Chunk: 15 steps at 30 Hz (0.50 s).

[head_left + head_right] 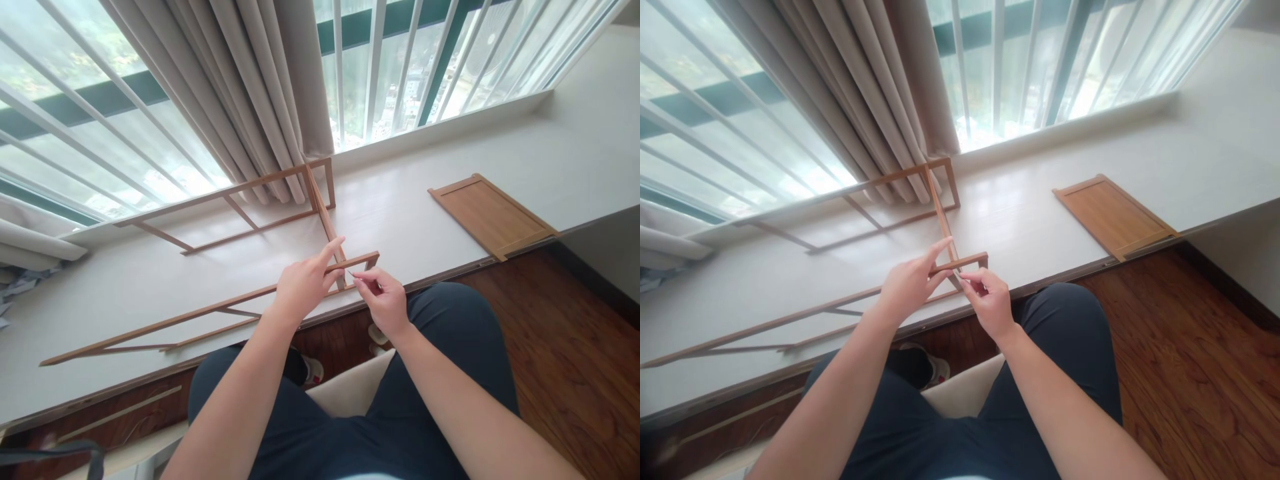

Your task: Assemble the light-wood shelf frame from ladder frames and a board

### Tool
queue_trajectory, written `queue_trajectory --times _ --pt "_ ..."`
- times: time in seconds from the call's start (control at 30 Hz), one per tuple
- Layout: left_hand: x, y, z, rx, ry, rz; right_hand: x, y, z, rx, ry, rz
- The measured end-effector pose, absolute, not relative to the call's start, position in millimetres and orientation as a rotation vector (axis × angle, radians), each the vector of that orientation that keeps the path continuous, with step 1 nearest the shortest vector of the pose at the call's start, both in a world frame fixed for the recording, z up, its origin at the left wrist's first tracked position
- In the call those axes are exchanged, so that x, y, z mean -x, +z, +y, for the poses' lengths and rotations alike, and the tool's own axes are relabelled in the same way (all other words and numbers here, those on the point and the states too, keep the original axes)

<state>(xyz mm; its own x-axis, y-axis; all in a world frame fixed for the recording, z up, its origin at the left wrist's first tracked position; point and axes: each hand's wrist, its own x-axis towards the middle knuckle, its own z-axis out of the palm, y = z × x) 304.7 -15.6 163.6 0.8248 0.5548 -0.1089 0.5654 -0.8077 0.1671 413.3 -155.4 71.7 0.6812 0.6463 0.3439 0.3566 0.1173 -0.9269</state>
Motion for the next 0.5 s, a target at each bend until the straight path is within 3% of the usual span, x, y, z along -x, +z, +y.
queue_trajectory --times 0.27,0.5 --pt "-303 166 -22 -2.848 -0.049 0.847 -432 104 -154 1.498 0.075 -1.266" --pt "-304 162 -24 -2.847 0.032 0.896 -435 89 -148 1.491 -0.038 -1.325"
